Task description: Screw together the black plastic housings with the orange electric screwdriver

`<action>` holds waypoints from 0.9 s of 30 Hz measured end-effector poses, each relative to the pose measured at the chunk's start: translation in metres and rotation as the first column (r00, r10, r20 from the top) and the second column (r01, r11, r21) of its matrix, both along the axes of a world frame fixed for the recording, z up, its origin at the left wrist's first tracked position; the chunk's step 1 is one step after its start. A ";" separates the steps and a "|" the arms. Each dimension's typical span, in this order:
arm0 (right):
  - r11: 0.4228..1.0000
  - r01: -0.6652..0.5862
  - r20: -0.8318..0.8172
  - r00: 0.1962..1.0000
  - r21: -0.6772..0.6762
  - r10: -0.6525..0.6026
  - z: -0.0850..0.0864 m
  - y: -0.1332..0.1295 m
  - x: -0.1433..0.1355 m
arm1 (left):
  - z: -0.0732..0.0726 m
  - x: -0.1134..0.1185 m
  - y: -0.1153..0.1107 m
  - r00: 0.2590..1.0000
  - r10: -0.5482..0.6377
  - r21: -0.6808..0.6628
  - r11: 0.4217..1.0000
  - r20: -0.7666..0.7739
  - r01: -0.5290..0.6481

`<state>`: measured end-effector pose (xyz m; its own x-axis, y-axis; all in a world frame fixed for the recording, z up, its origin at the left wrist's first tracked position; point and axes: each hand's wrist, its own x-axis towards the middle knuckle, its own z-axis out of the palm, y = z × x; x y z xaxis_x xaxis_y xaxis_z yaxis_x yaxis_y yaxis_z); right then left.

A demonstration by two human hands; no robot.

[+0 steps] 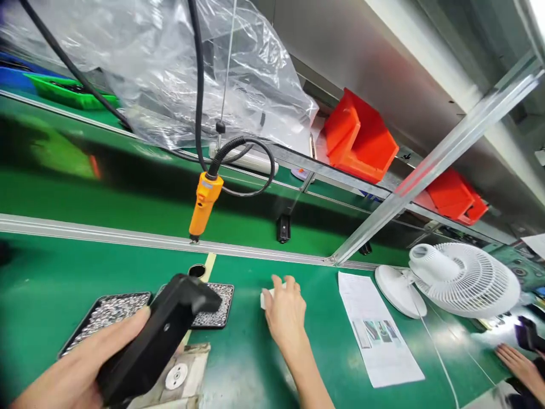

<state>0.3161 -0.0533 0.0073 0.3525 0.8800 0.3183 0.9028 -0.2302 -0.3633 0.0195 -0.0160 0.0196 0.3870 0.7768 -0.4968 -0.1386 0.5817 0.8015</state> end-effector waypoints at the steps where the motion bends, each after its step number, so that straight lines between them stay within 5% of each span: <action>1: 1.000 0.019 -0.017 1.000 -0.009 -0.020 -0.012 -0.006 0.008 | 0.008 0.001 0.002 0.993 0.033 -0.142 0.990 0.110 -0.017; 4: 0.997 -0.072 -0.112 0.991 0.008 0.073 -0.029 -0.014 0.011 | 0.015 0.007 0.007 0.941 0.116 -0.265 0.964 0.317 -0.029; 8: 0.946 -0.261 -0.240 0.922 0.194 0.304 0.005 -0.017 -0.034 | 0.005 0.011 0.008 0.901 0.167 -0.315 0.948 0.400 -0.036; 11: 0.796 -0.419 -0.348 0.737 0.437 0.579 0.039 -0.016 -0.086 | 0.005 0.011 0.003 0.885 0.172 -0.302 0.953 0.433 -0.037; 14: 0.664 -0.570 -0.171 0.683 0.483 0.710 0.049 -0.005 -0.124 | 0.006 0.011 -0.002 0.862 0.228 -0.315 0.945 0.452 -0.085; 19: 0.653 -0.542 0.204 0.828 0.528 0.522 0.037 0.010 -0.146 | 0.001 0.010 -0.004 0.816 0.274 -0.331 0.937 0.509 -0.109; 23: 0.593 -0.656 0.364 0.754 0.467 0.547 0.032 0.009 -0.146 | -0.001 0.010 -0.004 0.810 0.282 -0.346 0.932 0.515 -0.105; 27: 0.667 -0.585 0.343 0.811 0.462 0.474 0.029 0.008 -0.147 | -0.002 0.011 -0.006 0.823 0.266 -0.295 0.947 0.503 -0.126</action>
